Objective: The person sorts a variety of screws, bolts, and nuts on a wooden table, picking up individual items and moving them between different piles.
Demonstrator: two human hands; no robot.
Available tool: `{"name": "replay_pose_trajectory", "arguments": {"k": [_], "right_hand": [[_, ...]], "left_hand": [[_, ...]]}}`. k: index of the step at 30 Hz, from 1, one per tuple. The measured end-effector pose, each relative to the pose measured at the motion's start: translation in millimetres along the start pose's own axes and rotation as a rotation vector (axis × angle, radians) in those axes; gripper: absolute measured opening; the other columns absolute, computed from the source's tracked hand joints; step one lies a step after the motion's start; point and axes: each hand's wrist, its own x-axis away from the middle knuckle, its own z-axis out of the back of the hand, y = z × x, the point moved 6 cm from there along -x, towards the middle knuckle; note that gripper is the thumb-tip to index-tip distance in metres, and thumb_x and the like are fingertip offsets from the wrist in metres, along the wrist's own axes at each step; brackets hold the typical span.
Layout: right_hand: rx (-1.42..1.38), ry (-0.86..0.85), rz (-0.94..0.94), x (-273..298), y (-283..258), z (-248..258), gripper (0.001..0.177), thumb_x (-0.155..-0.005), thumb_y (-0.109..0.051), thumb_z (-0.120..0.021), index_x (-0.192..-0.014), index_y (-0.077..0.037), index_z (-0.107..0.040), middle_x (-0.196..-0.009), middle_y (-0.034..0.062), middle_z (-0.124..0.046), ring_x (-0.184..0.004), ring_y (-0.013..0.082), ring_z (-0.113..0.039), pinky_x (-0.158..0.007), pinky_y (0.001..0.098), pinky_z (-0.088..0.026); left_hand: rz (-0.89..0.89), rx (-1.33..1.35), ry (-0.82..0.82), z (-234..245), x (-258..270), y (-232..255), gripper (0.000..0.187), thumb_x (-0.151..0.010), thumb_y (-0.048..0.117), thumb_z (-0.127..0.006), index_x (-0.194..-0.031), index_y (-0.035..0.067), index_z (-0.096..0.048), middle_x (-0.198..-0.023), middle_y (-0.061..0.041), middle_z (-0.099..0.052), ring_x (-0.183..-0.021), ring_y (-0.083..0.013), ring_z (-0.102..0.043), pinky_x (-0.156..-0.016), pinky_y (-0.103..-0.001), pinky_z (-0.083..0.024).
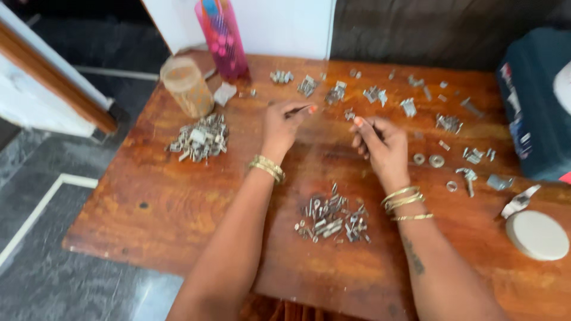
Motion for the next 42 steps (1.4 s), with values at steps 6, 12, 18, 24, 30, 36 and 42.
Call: {"name": "replay_pose_trajectory", "arguments": {"k": [6,12,18,24,30,36,42], "right_hand": [[0.142,-0.029,0.016,-3.2,4.1,-0.9,0.014,-0.102,-0.013,-0.065,-0.101,-0.001,-0.072,-0.078,-0.0007,-0.070,-0.060,0.0018,-0.057,-0.050,0.0176,-0.044],[0.225,0.087,0.038,-3.7,0.3,9.7,0.013,-0.103,-0.012,-0.067,-0.101,0.001,-0.071,-0.080,0.0004,-0.071,-0.059,0.0017,-0.056,-0.050,0.0181,-0.043],[0.255,0.091,0.053,-1.1,0.7,5.5,0.013,-0.103,-0.011,-0.068,-0.101,0.001,-0.072,-0.080,0.0009,-0.071,-0.059,0.0017,-0.055,-0.050,0.0181,-0.043],[0.269,0.097,0.104,-5.0,-1.7,5.0,0.011,-0.101,-0.010,-0.068,-0.102,0.000,-0.072,-0.079,-0.0003,-0.072,-0.059,0.0012,-0.057,-0.052,0.0173,-0.045],[0.319,0.083,0.093,-2.8,-2.4,2.1,0.012,-0.100,-0.011,-0.070,-0.100,0.000,-0.073,-0.077,0.0002,-0.072,-0.059,0.0019,-0.057,-0.052,0.0179,-0.044],[0.388,0.071,0.126,0.1,-12.6,-3.1,0.012,-0.100,-0.012,-0.071,-0.098,-0.001,-0.074,-0.076,0.0004,-0.072,-0.058,0.0026,-0.057,-0.051,0.0190,-0.044],[0.397,-0.039,0.088,2.6,-9.3,-8.3,0.012,-0.098,-0.012,-0.071,-0.098,0.000,-0.073,-0.076,0.0023,-0.073,-0.060,0.0046,-0.059,-0.054,0.0210,-0.047]], "left_hand": [[-0.114,-0.594,-0.116,-11.5,3.5,20.8,0.015,-0.086,0.010,-0.075,-0.098,0.014,-0.082,-0.095,-0.007,-0.075,-0.084,-0.0254,-0.068,-0.075,-0.037,-0.053],[-0.239,-0.976,-0.298,-43.7,15.8,13.3,0.020,-0.087,0.017,-0.064,-0.100,0.018,-0.079,-0.115,-0.006,-0.065,-0.116,-0.0296,-0.054,-0.094,-0.048,-0.045],[-0.217,-0.909,-0.232,-47.6,18.5,12.9,0.029,-0.092,0.022,-0.058,-0.115,0.020,-0.077,-0.111,-0.010,-0.059,-0.115,-0.0321,-0.049,-0.089,-0.052,-0.041],[-0.158,-0.986,-0.238,-50.8,14.7,8.5,0.033,-0.094,0.023,-0.058,-0.122,0.015,-0.073,-0.115,-0.011,-0.058,-0.115,-0.0325,-0.048,-0.089,-0.051,-0.041],[-0.161,-1.029,-0.190,-56.0,14.4,0.7,0.037,-0.092,0.028,-0.059,-0.126,0.017,-0.070,-0.123,-0.013,-0.054,-0.118,-0.0347,-0.045,-0.089,-0.053,-0.040],[-0.109,-1.047,-0.202,-61.5,7.9,-5.8,0.041,-0.093,0.032,-0.059,-0.131,0.017,-0.066,-0.121,-0.013,-0.053,-0.117,-0.0355,-0.045,-0.091,-0.054,-0.040],[-0.125,-1.070,-0.204,-60.9,13.8,-7.7,0.037,-0.095,0.027,-0.056,-0.129,0.016,-0.067,-0.119,-0.009,-0.055,-0.118,-0.0321,-0.047,-0.091,-0.052,-0.041]]}}
